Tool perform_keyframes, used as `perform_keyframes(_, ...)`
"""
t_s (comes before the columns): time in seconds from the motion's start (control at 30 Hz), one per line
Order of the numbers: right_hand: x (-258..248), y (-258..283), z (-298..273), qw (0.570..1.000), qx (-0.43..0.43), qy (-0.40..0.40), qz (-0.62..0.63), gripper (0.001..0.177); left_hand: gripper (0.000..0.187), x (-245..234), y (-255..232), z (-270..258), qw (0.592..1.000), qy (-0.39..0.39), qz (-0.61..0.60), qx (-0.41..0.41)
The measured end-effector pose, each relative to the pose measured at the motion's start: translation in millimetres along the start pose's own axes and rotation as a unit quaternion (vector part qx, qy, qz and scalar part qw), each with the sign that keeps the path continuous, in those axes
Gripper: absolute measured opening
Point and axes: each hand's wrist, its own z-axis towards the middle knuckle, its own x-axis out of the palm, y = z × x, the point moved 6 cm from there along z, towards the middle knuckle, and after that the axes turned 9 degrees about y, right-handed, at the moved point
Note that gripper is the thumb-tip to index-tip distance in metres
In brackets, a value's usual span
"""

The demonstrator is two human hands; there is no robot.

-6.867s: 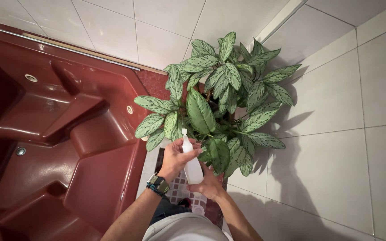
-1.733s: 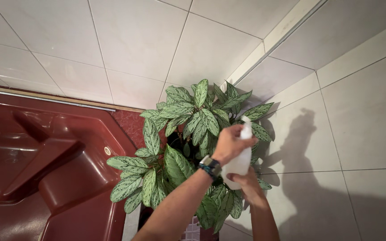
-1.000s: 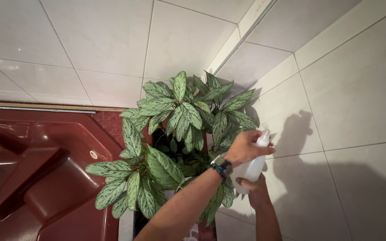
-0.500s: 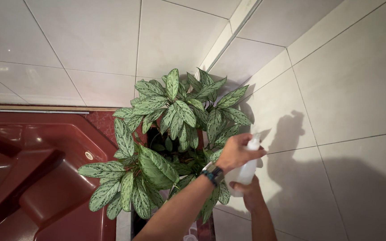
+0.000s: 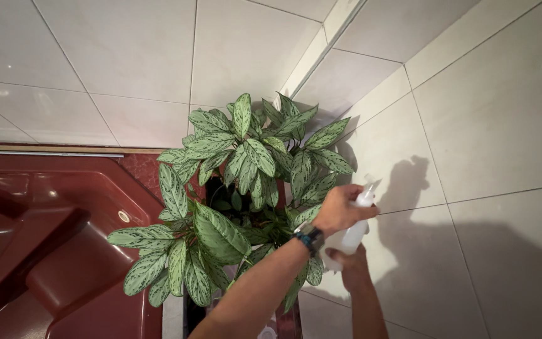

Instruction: The person sprays water from a white spray bottle onto two potted plants in a bathroom. The person first treats a variegated plant on a tiled ledge, then moves to a larger speckled-leaf plant in the corner, repeatedly misting the leaves and soil.

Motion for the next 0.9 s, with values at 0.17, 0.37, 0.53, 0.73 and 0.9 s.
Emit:
perform_keyframes(0.17,-19,1,-1,0.997,-0.021,0.023,0.071,0.049,0.048,12,-4,8,0.995,-0.01,-0.025,0.094)
perform_keyframes(0.37,-27,-41,-18,0.998,0.053,0.009,0.032,0.055,0.043,15,30,-14,0.998,-0.048,0.03,-0.012)
perform_keyframes(0.53,-31,-76,-36,0.998,0.059,-0.004,0.031,0.055,0.04,29,58,-23,0.999,-0.02,-0.042,0.026)
perform_keyframes(0.73,-42,-100,-60,0.995,0.073,-0.045,0.052,0.055,0.044,54,61,-27,0.999,0.041,-0.004,-0.005)
perform_keyframes(0.9,-40,-107,-78,0.997,0.078,0.005,0.016,0.053,0.045,53,69,-51,1.0,0.004,0.016,-0.019)
